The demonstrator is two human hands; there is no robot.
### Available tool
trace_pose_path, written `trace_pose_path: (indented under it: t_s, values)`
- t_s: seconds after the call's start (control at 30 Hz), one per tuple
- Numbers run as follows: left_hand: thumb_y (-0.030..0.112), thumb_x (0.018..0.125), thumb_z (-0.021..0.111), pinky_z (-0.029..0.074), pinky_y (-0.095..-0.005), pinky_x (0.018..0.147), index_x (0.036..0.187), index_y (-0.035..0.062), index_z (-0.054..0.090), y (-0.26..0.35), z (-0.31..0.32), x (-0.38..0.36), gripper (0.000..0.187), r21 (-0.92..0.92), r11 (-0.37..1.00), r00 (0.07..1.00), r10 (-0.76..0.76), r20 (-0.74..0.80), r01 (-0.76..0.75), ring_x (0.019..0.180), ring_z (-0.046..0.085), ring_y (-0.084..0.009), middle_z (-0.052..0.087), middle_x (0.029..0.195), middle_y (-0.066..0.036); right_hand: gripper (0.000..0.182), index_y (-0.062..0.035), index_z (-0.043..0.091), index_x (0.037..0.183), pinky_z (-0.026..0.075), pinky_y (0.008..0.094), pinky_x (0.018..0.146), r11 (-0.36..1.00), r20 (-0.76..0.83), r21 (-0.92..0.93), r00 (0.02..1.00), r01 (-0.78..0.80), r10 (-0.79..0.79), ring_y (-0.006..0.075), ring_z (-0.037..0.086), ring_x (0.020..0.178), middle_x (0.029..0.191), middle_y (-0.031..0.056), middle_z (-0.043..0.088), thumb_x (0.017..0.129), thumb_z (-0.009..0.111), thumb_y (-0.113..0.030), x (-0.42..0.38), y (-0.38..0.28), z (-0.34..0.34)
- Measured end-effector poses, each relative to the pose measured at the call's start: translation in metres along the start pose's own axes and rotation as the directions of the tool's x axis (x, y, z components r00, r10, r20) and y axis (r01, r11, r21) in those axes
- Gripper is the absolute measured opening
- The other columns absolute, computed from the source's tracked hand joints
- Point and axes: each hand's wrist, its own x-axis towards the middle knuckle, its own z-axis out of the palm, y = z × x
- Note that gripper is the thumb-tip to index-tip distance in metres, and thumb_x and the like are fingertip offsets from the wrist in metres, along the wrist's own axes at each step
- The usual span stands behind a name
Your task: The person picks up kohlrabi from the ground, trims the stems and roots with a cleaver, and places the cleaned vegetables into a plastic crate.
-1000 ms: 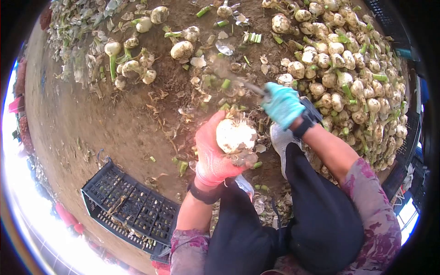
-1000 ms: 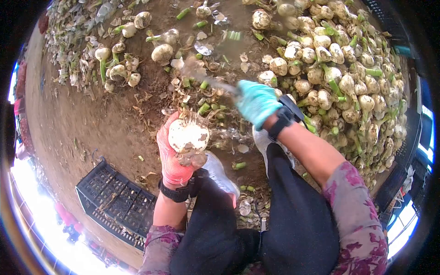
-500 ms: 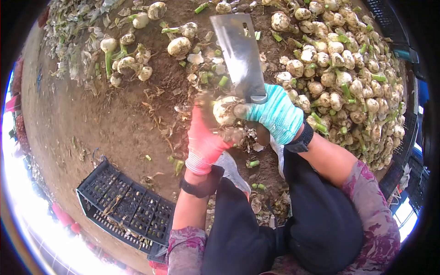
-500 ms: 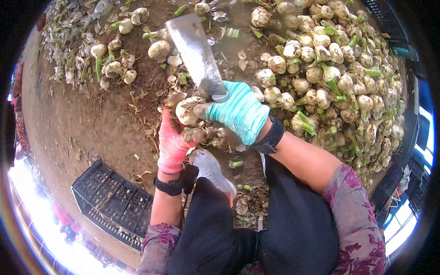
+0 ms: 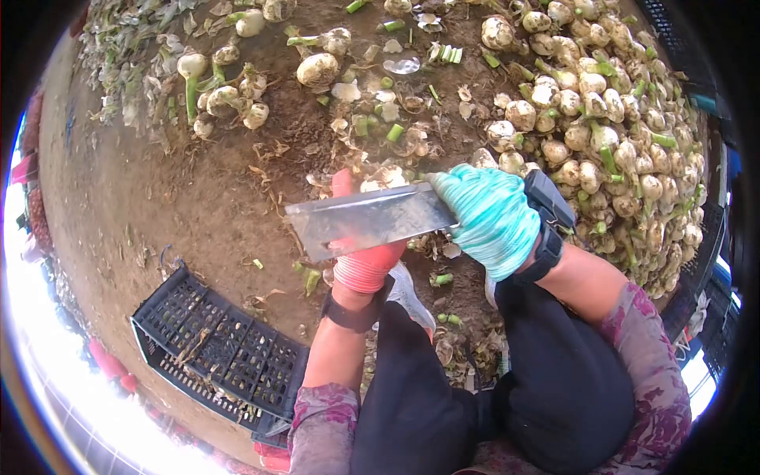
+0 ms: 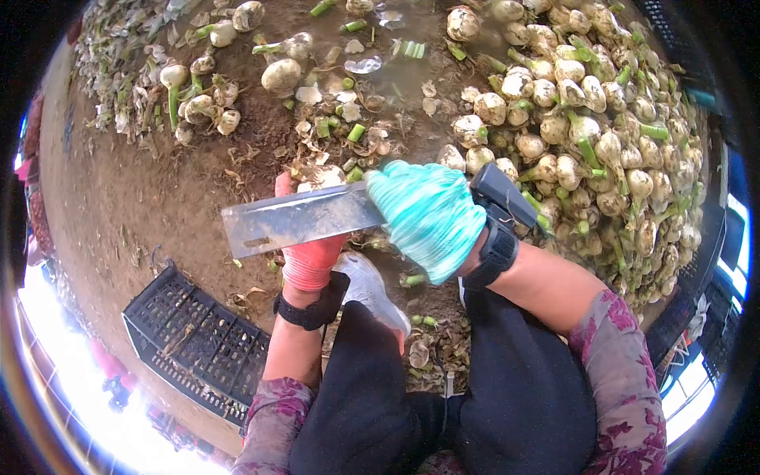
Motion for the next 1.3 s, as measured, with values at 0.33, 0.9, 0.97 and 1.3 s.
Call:
trace_pose_path:
  t_s: [0.33, 0.9, 0.97, 1.3]
  values:
    - [0.014, 0.057, 0.072, 0.046, -0.0275, 0.069, 0.093, 0.0032, 0.047, 0.003, 0.033, -0.016, 0.045, 0.868, 0.362, 0.844, 0.524, 0.113, -0.34, 0.076, 0.057, -0.0155, 0.057, 0.084, -0.007, 0.017, -0.0078, 0.056, 0.08, 0.045, 0.0368, 0.053, 0.972, -0.006, -0.082, 0.975, -0.22, 0.221, 0.0299, 0.055, 0.06, 0.066, 0.0111, 0.056, 0.064, 0.062, -0.009, -0.009, 0.056, 0.032]
    - [0.015, 0.079, 0.055, 0.046, -0.0259, 0.068, 0.103, 0.0003, 0.051, 0.002, 0.03, -0.007, 0.028, 0.258, 0.966, 0.984, 0.044, -0.171, 0.001, 0.08, 0.056, -0.0142, 0.058, 0.092, -0.007, 0.035, -0.0028, 0.059, 0.088, 0.046, 0.0302, 0.063, 0.731, 0.359, 0.549, 0.904, -0.406, 0.232, 0.0221, 0.06, 0.07, 0.077, 0.0125, 0.061, 0.063, 0.07, -0.024, 0.012, 0.016, 0.001]
    - [0.009, 0.079, 0.055, 0.046, -0.0247, 0.069, 0.097, 0.0, 0.053, 0.007, 0.031, -0.005, 0.021, 0.45, 0.893, 0.976, 0.104, -0.193, -0.006, 0.075, 0.056, -0.0136, 0.058, 0.087, -0.006, 0.029, -0.0047, 0.06, 0.085, 0.046, 0.0342, 0.065, 0.845, 0.13, 0.44, 0.953, -0.304, 0.275, 0.0296, 0.058, 0.074, 0.08, 0.0142, 0.06, 0.063, 0.068, -0.022, 0.01, 0.017, 0.004]
    - [0.004, 0.071, 0.063, 0.042, -0.028, 0.081, 0.108, -0.0011, 0.048, 0.036, 0.03, 0.006, 0.04, 0.641, 0.753, 0.975, 0.22, -0.027, -0.152, 0.093, 0.052, -0.018, 0.053, 0.1, -0.01, 0.022, -0.0031, 0.06, 0.085, 0.047, 0.0283, 0.058, 0.749, 0.134, 0.248, 0.787, -0.615, 0.602, 0.0168, 0.057, 0.062, 0.072, 0.0075, 0.061, 0.068, 0.066, -0.015, -0.003, 0.079, 0.02]
